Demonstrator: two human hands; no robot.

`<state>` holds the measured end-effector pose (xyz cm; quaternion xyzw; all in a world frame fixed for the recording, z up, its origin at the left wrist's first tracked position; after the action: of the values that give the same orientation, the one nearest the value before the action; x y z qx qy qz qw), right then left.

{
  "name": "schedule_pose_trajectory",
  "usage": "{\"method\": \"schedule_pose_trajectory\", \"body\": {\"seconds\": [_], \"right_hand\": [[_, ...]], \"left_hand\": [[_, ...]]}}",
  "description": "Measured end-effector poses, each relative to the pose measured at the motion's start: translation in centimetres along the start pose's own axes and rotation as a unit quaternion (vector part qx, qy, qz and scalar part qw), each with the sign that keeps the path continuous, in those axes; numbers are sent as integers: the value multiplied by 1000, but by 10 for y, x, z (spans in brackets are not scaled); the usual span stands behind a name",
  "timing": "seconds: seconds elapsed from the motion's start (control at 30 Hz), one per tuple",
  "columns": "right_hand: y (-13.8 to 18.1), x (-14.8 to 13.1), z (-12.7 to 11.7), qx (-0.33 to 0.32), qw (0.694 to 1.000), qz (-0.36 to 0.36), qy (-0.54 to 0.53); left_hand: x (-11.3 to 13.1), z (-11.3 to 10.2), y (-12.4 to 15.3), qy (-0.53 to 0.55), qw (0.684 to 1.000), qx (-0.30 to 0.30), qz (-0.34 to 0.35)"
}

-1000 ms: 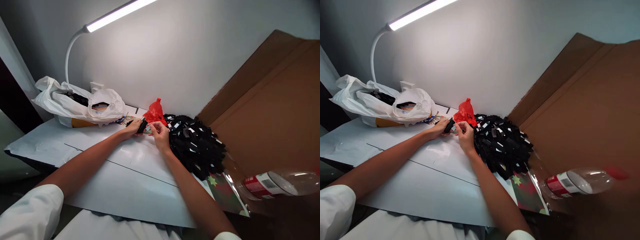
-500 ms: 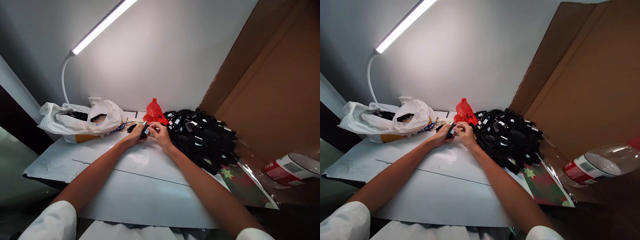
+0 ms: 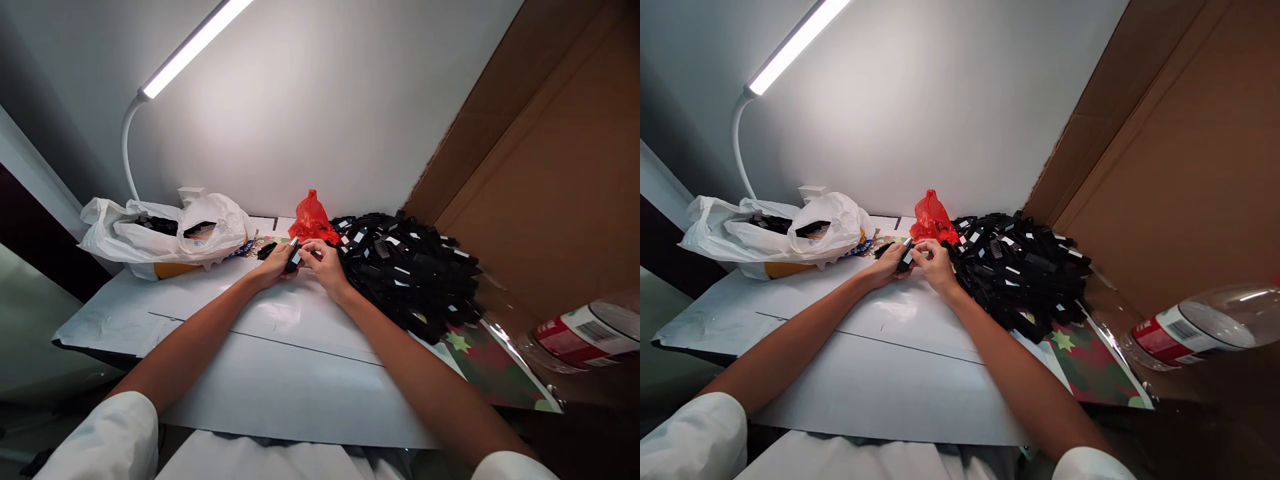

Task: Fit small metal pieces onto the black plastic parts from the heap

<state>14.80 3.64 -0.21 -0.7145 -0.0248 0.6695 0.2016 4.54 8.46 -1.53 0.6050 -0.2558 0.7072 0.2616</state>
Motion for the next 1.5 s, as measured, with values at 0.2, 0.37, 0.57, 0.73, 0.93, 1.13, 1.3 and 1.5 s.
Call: {"method": "schedule_pose_trajectory", "body": {"seconds": [0.2,0.37,0.57,0.73,0.93,1.13,1.3,1.5], "right_hand": [[0,-1,0,-2,1000,-19,14],[2,-10,-1,9,996,-65,62],[8,-24,-4,40,984,-123,125],[10,-28,-3,48,978,-134,151],[7,-22,-6,67,980,-108,153],[-4,-21,-10,67,982,-104,142],[-24,-21,-35,107,980,-67,151],[-69,-19,-57,15,906,-2,422]], "left_hand": [[-3,-2,1,11,1000,9,-6],[-3,-3,2,12,1000,18,-9],[-2,-3,1,1,1000,17,-2],[-3,-5,0,-8,1000,19,8],[-2,-3,1,-11,1000,7,8],[2,-3,1,11,1000,2,9],[0,-10,-1,50,999,9,-2],[-10,-14,3,114,992,39,-42]]}}
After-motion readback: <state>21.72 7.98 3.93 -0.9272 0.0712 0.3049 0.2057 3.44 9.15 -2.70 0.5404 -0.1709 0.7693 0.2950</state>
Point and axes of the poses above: each hand's wrist, its own y-axis away from the middle knuckle, its own z-axis out of the palm, x = y × z, the point moved 8 cm from there along -y, towards the middle knuckle, and after that the axes turned 4 degrees about z, right-handed, at the moved point
